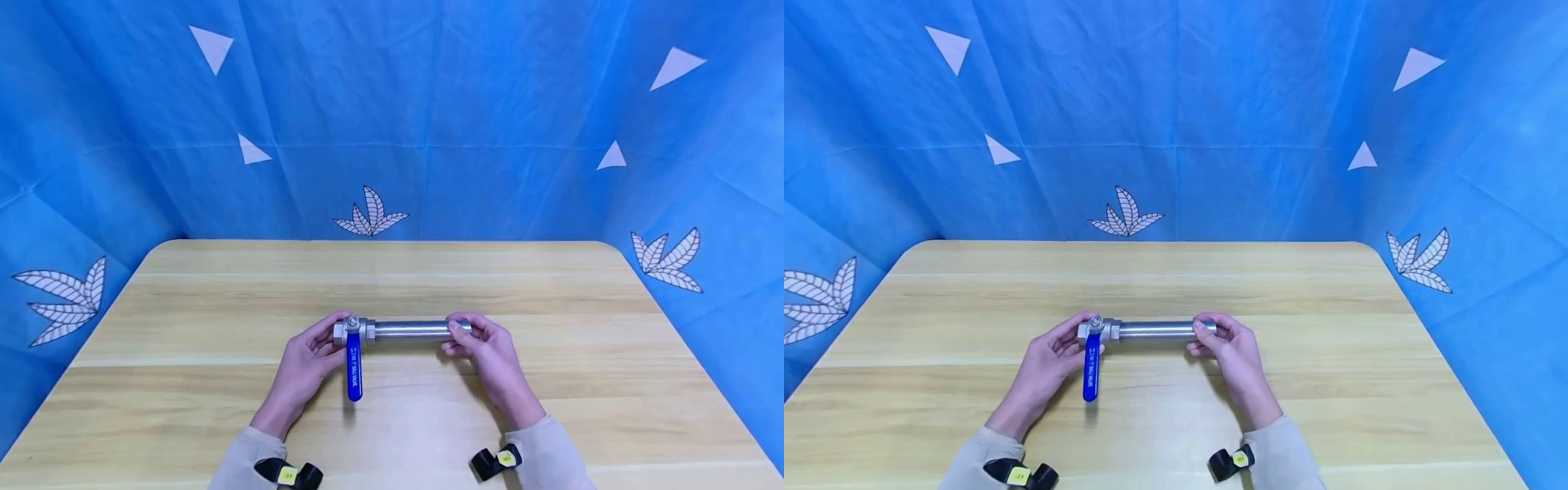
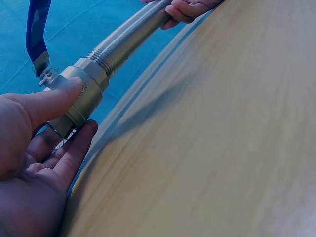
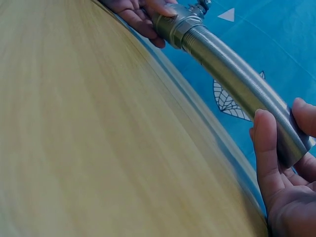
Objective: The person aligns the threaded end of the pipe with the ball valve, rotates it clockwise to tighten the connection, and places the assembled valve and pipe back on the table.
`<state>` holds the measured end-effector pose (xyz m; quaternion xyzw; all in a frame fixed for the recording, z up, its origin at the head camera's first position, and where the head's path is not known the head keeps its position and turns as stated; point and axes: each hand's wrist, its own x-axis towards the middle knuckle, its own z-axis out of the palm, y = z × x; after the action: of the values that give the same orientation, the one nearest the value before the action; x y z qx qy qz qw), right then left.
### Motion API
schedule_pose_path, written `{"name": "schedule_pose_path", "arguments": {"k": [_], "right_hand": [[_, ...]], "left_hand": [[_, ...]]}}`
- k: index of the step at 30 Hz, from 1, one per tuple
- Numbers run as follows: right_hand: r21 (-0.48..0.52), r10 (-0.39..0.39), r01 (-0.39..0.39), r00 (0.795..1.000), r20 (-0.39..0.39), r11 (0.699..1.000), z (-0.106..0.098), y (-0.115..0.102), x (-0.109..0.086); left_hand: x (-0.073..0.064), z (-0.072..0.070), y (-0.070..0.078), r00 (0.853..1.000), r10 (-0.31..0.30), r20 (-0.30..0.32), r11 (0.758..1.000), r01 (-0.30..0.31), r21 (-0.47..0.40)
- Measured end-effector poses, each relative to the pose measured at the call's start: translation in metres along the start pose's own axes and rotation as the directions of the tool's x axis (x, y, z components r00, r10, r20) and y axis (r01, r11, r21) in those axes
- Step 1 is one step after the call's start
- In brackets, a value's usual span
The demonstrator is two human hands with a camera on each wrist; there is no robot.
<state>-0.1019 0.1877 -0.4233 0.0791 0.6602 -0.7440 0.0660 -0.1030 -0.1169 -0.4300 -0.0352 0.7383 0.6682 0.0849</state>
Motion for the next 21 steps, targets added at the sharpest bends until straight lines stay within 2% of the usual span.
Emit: {"name": "schedule_pose_path", "arguments": {"k": [10,21], "right_hand": [[0.001,-0.007,0.007,1.000,-0.003,1.000,-0.0008,-0.0011,0.0025],[-0.013,0.026,-0.026,1.000,0.000,1.000,-0.0015,-0.0025,0.0039]], "left_hand": [[0.0025,-0.0011,0.0013,1.000,0.008,0.019,1.000,-0.008,0.010],[0.0016,0.0017,0.0037,0.999,-0.036,-0.009,0.999,0.036,0.029]]}}
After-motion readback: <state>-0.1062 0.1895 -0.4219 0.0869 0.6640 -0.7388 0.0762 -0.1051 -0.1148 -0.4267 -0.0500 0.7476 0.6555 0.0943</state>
